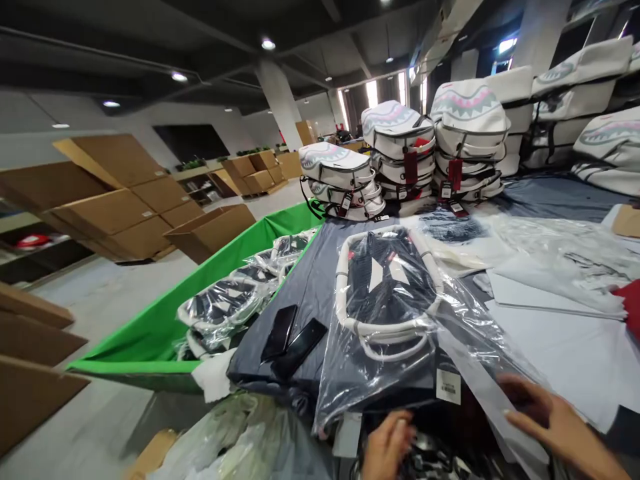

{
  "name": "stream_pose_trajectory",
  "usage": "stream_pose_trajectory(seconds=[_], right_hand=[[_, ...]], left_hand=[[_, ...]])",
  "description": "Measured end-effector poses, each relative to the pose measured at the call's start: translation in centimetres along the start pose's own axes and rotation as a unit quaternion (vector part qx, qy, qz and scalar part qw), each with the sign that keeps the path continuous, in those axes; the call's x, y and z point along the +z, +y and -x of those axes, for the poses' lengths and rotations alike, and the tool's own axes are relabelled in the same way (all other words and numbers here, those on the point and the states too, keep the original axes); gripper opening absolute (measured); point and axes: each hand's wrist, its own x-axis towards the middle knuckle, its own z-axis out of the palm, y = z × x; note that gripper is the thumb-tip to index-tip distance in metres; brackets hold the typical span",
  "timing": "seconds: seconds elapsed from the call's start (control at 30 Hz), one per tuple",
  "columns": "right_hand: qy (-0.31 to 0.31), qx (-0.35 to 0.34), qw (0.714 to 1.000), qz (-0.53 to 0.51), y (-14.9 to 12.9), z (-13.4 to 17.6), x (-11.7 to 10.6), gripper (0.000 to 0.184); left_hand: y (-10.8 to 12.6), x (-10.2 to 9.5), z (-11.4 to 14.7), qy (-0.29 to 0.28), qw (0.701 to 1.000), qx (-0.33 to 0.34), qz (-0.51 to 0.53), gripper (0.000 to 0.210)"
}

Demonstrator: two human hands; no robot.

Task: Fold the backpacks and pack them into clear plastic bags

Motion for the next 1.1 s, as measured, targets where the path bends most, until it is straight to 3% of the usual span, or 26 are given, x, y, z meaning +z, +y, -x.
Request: stream_pose_trajectory(seconds=[0.07, 0.13, 0.23, 0.33, 0.47, 0.63, 0.73, 0.9, 1.0, 1.1], right_hand=[[0.041, -0.031, 0.998, 0.044, -1.2, 0.5, 3.2, 0.082], [0.127, -0.081, 0.982, 0.116, -2.2, 0.1, 5.9, 0.086], [0.22, -0.217, 0.932, 0.191, -2.2, -1.0, 8.0, 0.063], [0.233, -0.289, 0.902, 0.222, -0.9, -1.8, 7.5, 0.042], [0.151, -0.24, 0.934, 0.218, -0.4, -2.2, 5.1, 0.039], [-0.067, -0.098, 0.992, 0.044, -2.9, -3.2, 2.2, 0.048], [-0.183, -0.012, 0.979, -0.092, -4.7, -3.4, 0.5, 0.064], [-0.297, 0.027, 0.923, -0.241, -6.5, -2.2, 0.2, 0.077], [-0.297, 0.082, 0.898, -0.313, -6.0, -1.2, 1.0, 0.086], [-0.246, 0.153, 0.908, -0.301, -4.9, -0.3, 1.2, 0.085]], left_hand=[[1.2, 3.9, -1.3, -0.053, 0.991, 0.105, -0.06, 0.059], [2.4, 7.1, -3.3, -0.045, 0.986, 0.133, -0.087, 0.063], [3.3, 9.8, -5.9, 0.039, 0.991, 0.1, -0.075, 0.061], [3.6, 10.0, -7.0, 0.037, 0.997, 0.062, -0.019, 0.055], [4.9, 8.5, -6.6, -0.036, 0.99, -0.035, 0.135, 0.059], [7.0, 7.8, -5.6, -0.091, 0.956, -0.128, 0.248, 0.051], [7.8, 8.2, -5.4, -0.105, 0.952, -0.129, 0.258, 0.046], [8.5, 9.1, -5.4, -0.11, 0.956, -0.133, 0.238, 0.05], [8.9, 9.4, -5.4, -0.123, 0.96, -0.132, 0.216, 0.05], [9.1, 9.5, -5.5, -0.123, 0.964, -0.123, 0.199, 0.051]])
